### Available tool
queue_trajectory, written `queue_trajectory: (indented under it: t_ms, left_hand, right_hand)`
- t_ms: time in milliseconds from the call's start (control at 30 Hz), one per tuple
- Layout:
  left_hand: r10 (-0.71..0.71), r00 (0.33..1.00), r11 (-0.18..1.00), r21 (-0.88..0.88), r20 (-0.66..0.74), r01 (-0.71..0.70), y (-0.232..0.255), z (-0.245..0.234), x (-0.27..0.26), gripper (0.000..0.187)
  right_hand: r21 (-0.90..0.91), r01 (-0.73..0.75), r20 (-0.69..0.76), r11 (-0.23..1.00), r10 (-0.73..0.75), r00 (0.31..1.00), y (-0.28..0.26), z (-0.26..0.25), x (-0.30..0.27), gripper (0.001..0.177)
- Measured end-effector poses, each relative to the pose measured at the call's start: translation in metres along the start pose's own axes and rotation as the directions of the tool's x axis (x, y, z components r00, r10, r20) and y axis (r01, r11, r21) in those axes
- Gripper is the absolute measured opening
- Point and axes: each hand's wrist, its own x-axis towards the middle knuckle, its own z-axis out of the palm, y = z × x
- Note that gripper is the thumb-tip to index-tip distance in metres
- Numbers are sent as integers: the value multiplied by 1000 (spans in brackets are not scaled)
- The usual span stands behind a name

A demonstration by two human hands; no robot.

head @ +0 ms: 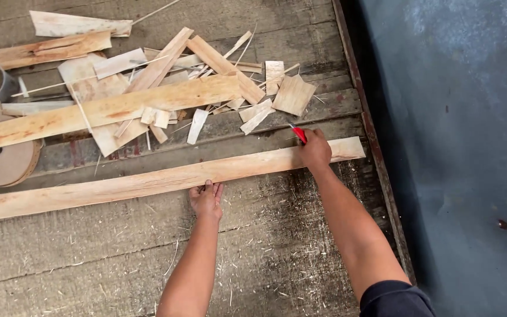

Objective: The person uses a red utility knife to cut and trim several pieces of light-colored wood on a wooden workbench. They repeatedly score the wood, snap off sections, and smooth the edges, leaving cut pieces and shavings on the bench.

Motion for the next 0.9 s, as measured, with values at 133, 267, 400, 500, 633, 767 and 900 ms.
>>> queue_trajectory:
  t_ms: [133, 267, 400, 500, 633, 767, 900]
  left_hand:
    - [-9, 1000, 1000, 19, 6, 9, -4, 10, -1, 27]
    - [3, 1000, 999, 48, -19, -2, -5, 10, 1, 26]
    - [24, 999, 997, 69, -31, -22, -2, 12, -6, 24]
    - [28, 999, 997, 79, -38, -25, 1, 14, -8, 24]
    - [32, 999, 996, 80, -16, -31, 2, 33, 2, 25]
    - [52, 999, 991, 122, 13, -53, -3, 47, 17, 27]
    - [53, 998, 989, 139, 15, -54, -14, 53, 33, 32]
  right_hand:
    - [-110, 47, 35, 993, -44, 998, 13, 16, 23, 33]
    - [-168, 138, 47, 976, -132, 990, 21, 28, 32, 30]
    - [-250, 250, 38, 935, -249, 968, 32, 36, 43, 27]
    - [-353, 321, -12, 879, -347, 938, 27, 41, 46, 24]
    - [-211, 329, -182, 921, -367, 912, 8, 36, 28, 26]
    - [-83, 520, -293, 850, -519, 803, -28, 0, -16, 39]
    - [-297, 581, -237, 758, -648, 724, -1, 45, -23, 40]
